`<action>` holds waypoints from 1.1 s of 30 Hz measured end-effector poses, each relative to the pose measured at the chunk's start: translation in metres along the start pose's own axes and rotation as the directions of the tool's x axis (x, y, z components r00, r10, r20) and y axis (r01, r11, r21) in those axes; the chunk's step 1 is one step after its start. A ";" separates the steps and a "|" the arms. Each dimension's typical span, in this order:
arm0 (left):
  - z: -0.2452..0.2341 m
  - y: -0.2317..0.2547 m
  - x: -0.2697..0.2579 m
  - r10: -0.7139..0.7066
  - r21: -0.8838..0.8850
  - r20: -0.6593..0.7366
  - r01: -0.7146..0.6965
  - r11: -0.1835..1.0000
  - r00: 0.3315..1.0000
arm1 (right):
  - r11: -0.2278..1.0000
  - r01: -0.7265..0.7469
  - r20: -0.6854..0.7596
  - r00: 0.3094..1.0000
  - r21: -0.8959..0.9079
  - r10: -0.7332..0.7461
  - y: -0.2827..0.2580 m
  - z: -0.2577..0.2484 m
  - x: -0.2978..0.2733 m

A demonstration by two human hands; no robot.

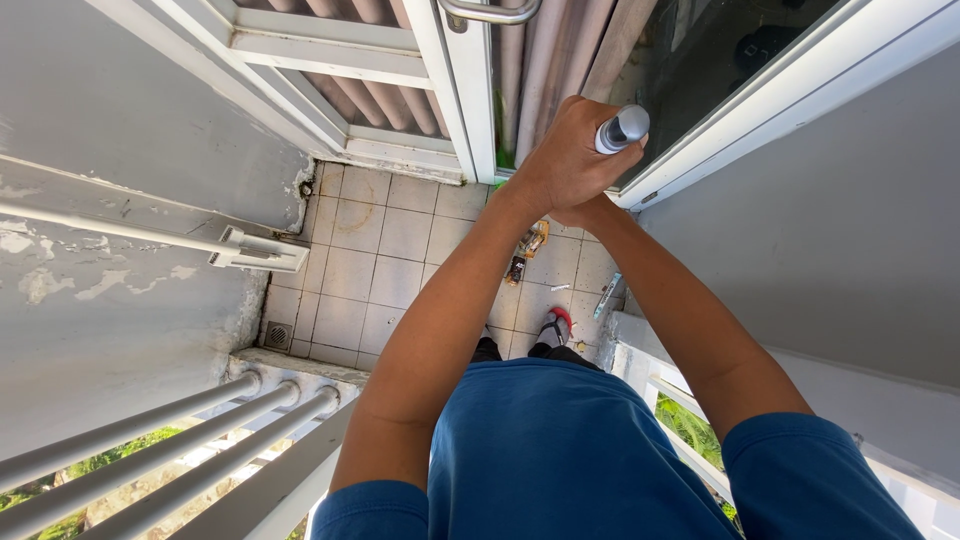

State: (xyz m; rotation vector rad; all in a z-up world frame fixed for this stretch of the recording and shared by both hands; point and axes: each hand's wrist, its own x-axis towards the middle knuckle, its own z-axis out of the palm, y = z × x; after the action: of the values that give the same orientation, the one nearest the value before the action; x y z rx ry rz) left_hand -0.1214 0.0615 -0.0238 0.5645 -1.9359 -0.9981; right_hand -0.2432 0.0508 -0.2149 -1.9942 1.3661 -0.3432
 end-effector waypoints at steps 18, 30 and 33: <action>0.033 0.005 0.012 0.038 0.019 -0.098 -0.036 0.999 0.994 | 0.985 -0.152 0.059 0.986 -0.079 0.157 -0.005 -0.031 -0.029; 0.047 -0.004 0.021 0.040 0.009 -0.173 -0.039 0.999 0.984 | 0.962 -0.220 0.141 0.960 -0.164 0.243 0.006 -0.049 -0.036; 0.047 0.003 0.018 0.087 0.019 -0.207 -0.085 0.996 0.975 | 0.971 -0.206 0.164 0.961 -0.118 0.224 0.005 -0.053 -0.036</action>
State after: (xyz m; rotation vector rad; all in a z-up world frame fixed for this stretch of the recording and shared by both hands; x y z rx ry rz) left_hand -0.1710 0.0707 -0.0274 0.5629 -1.7657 -0.8406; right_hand -0.2918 0.0611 -0.1741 -1.8815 1.4923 0.0024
